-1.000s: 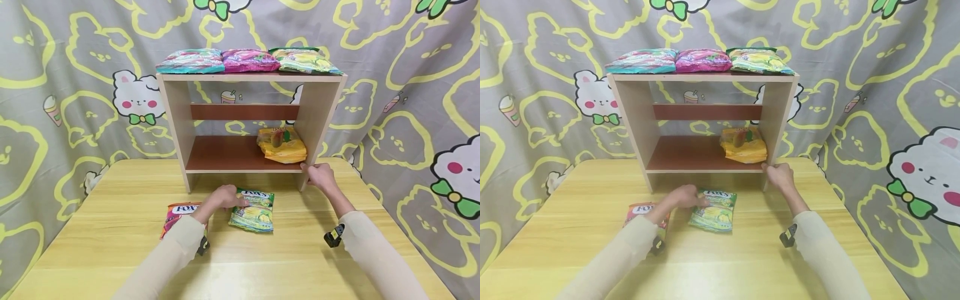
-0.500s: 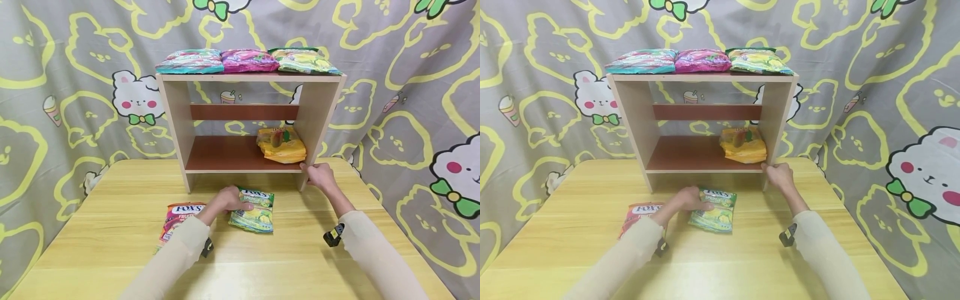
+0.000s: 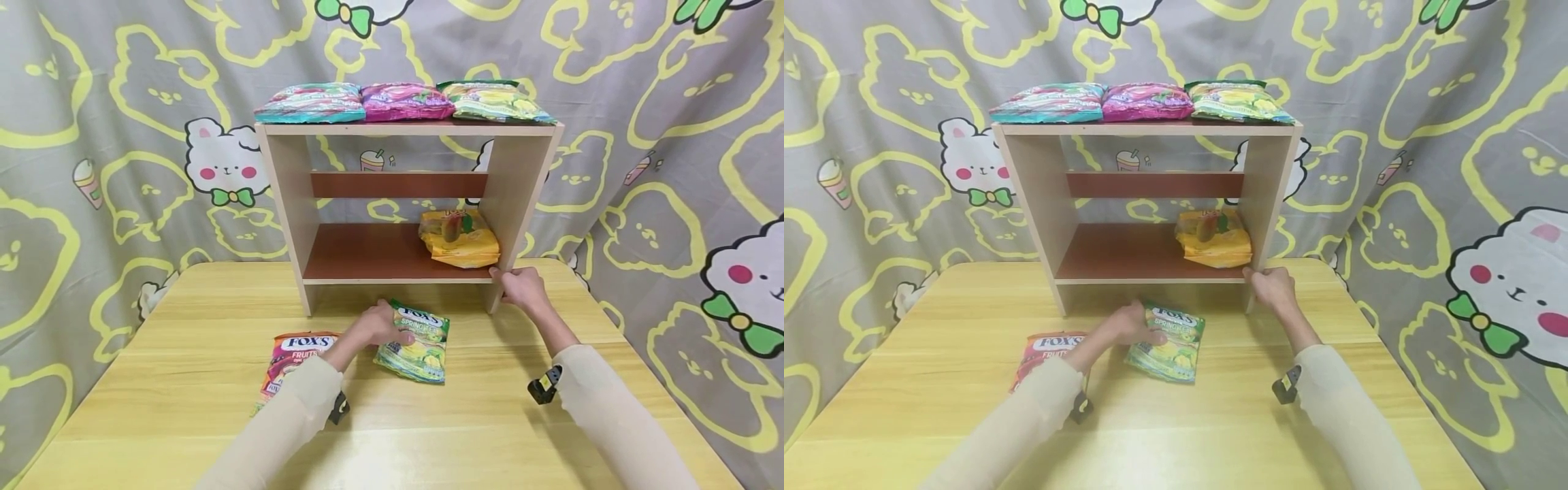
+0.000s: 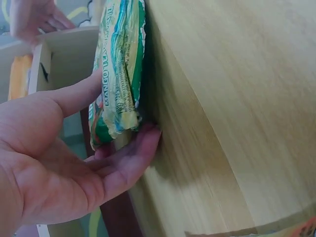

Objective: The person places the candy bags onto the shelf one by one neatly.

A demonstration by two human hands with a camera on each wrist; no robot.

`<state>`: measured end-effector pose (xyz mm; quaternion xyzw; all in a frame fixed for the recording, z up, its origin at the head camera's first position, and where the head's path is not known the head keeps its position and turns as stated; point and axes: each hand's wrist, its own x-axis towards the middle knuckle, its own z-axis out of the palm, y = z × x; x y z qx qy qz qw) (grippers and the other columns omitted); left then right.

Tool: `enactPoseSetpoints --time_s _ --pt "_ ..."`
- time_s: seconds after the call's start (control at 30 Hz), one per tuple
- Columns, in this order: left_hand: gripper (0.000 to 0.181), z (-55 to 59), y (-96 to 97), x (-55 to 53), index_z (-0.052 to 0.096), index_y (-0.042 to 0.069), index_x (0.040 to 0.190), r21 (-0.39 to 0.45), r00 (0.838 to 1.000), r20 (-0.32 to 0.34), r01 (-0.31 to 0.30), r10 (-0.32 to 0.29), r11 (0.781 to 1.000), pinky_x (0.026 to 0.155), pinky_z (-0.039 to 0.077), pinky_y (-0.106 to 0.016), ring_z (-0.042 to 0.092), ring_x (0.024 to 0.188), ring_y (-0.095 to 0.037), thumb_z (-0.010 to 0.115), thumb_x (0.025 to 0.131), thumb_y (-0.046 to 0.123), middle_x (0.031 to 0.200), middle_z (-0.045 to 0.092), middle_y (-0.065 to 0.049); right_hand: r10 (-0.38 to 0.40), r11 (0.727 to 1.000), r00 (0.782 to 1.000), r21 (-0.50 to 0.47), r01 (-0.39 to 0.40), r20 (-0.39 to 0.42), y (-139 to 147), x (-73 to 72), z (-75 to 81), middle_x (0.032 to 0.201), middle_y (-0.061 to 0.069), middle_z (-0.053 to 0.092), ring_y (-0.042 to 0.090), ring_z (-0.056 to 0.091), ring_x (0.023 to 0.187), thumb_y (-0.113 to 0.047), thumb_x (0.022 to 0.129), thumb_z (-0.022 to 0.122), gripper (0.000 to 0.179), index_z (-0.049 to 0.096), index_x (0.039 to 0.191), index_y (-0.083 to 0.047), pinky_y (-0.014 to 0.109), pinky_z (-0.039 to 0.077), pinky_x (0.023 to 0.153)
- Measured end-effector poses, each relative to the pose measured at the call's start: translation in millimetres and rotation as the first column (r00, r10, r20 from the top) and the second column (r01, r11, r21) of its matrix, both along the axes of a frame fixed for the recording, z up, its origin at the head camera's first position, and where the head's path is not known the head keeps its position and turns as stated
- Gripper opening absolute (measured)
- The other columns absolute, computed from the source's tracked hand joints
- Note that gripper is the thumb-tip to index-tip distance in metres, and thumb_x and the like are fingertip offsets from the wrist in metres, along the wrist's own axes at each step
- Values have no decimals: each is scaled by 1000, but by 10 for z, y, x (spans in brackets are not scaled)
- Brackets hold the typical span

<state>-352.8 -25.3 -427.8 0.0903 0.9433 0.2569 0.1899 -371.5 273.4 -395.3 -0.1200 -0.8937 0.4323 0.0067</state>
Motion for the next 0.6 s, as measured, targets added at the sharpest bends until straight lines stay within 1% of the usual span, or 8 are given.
enactPoseSetpoints --time_s 0.07,0.1,0.17,0.27,0.33,0.43,0.57,0.6 --pt "116 1 9 7 7 -12 157 31 1000 4 -10 10 999 97 52 -42 58 123 -33 78 86 46 149 48 -30 0 1000 1000 0 0 0 -1 3 6 132 31 62 32 75 96 -47 99 53 60 67 125 5 34 53 87" --pt "117 5 18 15 4 -12 157 49 1000 12 -16 15 999 97 52 -42 60 119 -34 78 87 45 143 53 -30 1 1000 1000 -3 -1 1 -2 4 8 132 31 61 33 75 97 -47 99 53 60 67 125 5 35 53 88" --pt "117 13 37 31 1 -11 157 79 1000 13 -27 26 996 100 51 -44 60 120 -35 79 88 42 137 57 -29 2 1000 1000 -8 -2 0 -5 6 11 133 31 61 33 74 98 -47 99 53 61 66 126 5 36 54 90" --pt "116 13 69 54 -4 -9 158 125 999 28 -33 30 992 93 52 -45 65 102 -33 78 89 36 127 63 -28 2 1000 1000 -8 -2 -2 -7 12 13 133 31 61 33 75 98 -47 99 53 61 66 127 6 38 54 92" --pt "115 8 85 62 -6 -8 158 143 999 29 -34 30 989 90 52 -44 65 97 -29 77 90 34 133 61 -28 -1 1000 1000 -7 1 -3 -7 15 15 131 31 62 33 75 97 -47 99 53 61 66 126 5 37 55 90" --pt "114 -4 102 71 -8 -7 158 173 999 34 -30 24 984 91 51 -45 64 101 -31 76 91 31 140 55 -30 -4 1000 1000 -2 4 -2 -8 18 15 129 30 64 34 74 99 -48 99 53 60 67 125 5 35 54 87" --pt "113 -28 109 81 -9 -6 158 212 999 38 -40 32 976 108 47 -49 55 128 -37 76 92 28 150 46 -31 -2 1000 1000 -6 2 0 -7 17 10 132 30 63 36 73 103 -47 99 53 60 67 125 5 37 55 89" --pt "114 -36 109 80 -10 -6 158 226 998 42 -44 36 973 109 46 -50 55 129 -38 76 91 28 150 46 -31 -2 1000 1000 -8 2 2 -6 17 9 132 30 62 36 72 104 -47 99 53 60 67 125 5 38 55 90"
